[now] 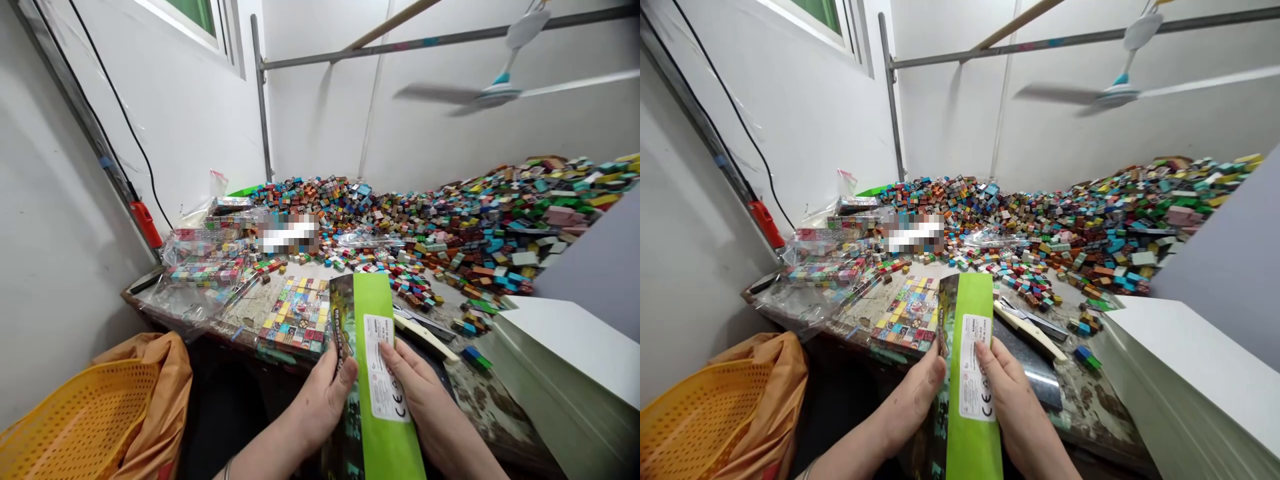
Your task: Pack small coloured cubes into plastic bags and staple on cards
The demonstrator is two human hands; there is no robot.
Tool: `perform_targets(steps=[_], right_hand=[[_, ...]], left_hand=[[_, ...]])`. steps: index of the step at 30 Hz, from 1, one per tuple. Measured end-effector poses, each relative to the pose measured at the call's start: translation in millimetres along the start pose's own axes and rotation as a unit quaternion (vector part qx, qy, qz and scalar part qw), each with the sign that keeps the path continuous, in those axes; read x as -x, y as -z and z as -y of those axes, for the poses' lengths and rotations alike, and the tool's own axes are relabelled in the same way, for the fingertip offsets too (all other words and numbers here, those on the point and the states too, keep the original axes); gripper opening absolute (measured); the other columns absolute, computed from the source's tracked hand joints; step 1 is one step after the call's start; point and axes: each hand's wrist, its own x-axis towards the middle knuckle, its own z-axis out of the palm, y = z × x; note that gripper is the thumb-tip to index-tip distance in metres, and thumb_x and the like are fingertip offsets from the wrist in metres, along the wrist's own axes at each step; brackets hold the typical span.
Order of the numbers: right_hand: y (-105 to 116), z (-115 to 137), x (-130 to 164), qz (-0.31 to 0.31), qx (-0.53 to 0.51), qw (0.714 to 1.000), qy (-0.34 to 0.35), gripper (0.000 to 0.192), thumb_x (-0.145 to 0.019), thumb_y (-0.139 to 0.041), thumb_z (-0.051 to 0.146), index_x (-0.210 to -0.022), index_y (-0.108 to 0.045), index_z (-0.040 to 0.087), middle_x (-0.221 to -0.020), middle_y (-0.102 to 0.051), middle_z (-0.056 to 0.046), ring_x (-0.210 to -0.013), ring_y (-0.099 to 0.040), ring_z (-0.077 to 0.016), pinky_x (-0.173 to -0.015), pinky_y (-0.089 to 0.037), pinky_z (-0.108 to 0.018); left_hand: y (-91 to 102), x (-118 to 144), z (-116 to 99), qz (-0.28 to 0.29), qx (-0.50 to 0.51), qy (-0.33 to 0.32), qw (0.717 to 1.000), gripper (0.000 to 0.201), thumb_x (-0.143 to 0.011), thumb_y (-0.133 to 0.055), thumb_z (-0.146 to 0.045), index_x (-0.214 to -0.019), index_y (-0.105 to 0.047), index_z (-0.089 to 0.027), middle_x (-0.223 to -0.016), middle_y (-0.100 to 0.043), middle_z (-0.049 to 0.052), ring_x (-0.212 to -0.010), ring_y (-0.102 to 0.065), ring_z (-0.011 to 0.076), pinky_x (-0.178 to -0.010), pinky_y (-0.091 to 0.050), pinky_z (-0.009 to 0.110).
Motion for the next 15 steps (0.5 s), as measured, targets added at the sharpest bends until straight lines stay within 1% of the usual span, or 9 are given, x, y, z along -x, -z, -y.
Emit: perform_targets(steps=[2,4,6,9,12,15], right_hand=[[-4.0,-4.1,-2.0,-0.004,0.017,1.000,-0.004,0.036,-0.077,-0.056,0.042,-0.108,-0.054,0.024,-0.078,-0.068,-0.001,-0.056,-0.061,-0.0143,-0.050,-0.047,-0.023],[-9.3,-6.3,-2.9,-0.013,0.029,1.000,0.005,0.039,-0.075,-0.058,0.043,-0.107,-0.054,0.023,-0.080,-0.068,-0.002,-0.060,-0.062,-0.0163,-0.050,-0.048,-0.024],[-15.5,-6.7,-3.0,-0.023,0.028,0.999,0.012,0.042,-0.074,-0.057,0.045,-0.110,-0.052,0.023,-0.084,-0.068,-0.003,-0.064,-0.064,-0.0191,-0.053,-0.049,-0.027],[-25.4,-7.6,-4.1,-0.028,0.030,0.999,0.018,0.044,-0.076,-0.054,0.047,-0.114,-0.049,0.024,-0.092,-0.067,-0.004,-0.073,-0.064,-0.0216,-0.063,-0.051,-0.033],[-34.3,-14.2,-9.2,-0.038,0.074,0.995,0.055,0.044,-0.078,-0.050,0.047,-0.116,-0.047,0.024,-0.104,-0.064,-0.005,-0.088,-0.062,-0.0230,-0.074,-0.050,-0.035],[-40.4,-25.1,-16.0,-0.052,0.154,0.980,0.111,0.044,-0.080,-0.048,0.047,-0.118,-0.045,0.026,-0.117,-0.057,-0.004,-0.108,-0.051,-0.0220,-0.088,-0.044,-0.033]], left_hand=[[0.5,-0.4,-1.6,0.036,-0.004,0.005,0.999,0.058,-0.084,-0.037,-0.048,-0.133,-0.030,-0.017,-0.138,-0.032,0.009,-0.126,-0.030,0.0230,-0.105,-0.023,0.037],[2.4,-0.9,-1.8,0.051,-0.010,0.011,0.999,0.055,-0.084,-0.038,-0.046,-0.129,-0.036,-0.016,-0.134,-0.038,0.010,-0.122,-0.036,0.0229,-0.103,-0.029,0.036],[5.2,-2.0,-0.3,0.042,-0.013,0.016,0.999,0.052,-0.083,-0.043,-0.045,-0.126,-0.041,-0.016,-0.129,-0.046,0.010,-0.118,-0.041,0.0232,-0.100,-0.033,0.036],[10.8,-4.3,2.4,0.028,0.004,0.025,0.999,0.048,-0.081,-0.048,-0.043,-0.120,-0.048,-0.016,-0.121,-0.053,0.009,-0.113,-0.046,0.0245,-0.097,-0.037,0.038],[18.3,-5.1,2.9,0.016,0.030,0.020,0.999,0.047,-0.081,-0.048,-0.042,-0.121,-0.047,-0.016,-0.120,-0.054,0.008,-0.112,-0.047,0.0244,-0.097,-0.037,0.039],[26.9,-3.2,3.1,-0.014,0.036,-0.001,0.999,0.049,-0.080,-0.050,-0.040,-0.123,-0.044,-0.017,-0.123,-0.051,0.008,-0.115,-0.045,0.0231,-0.100,-0.034,0.037]])
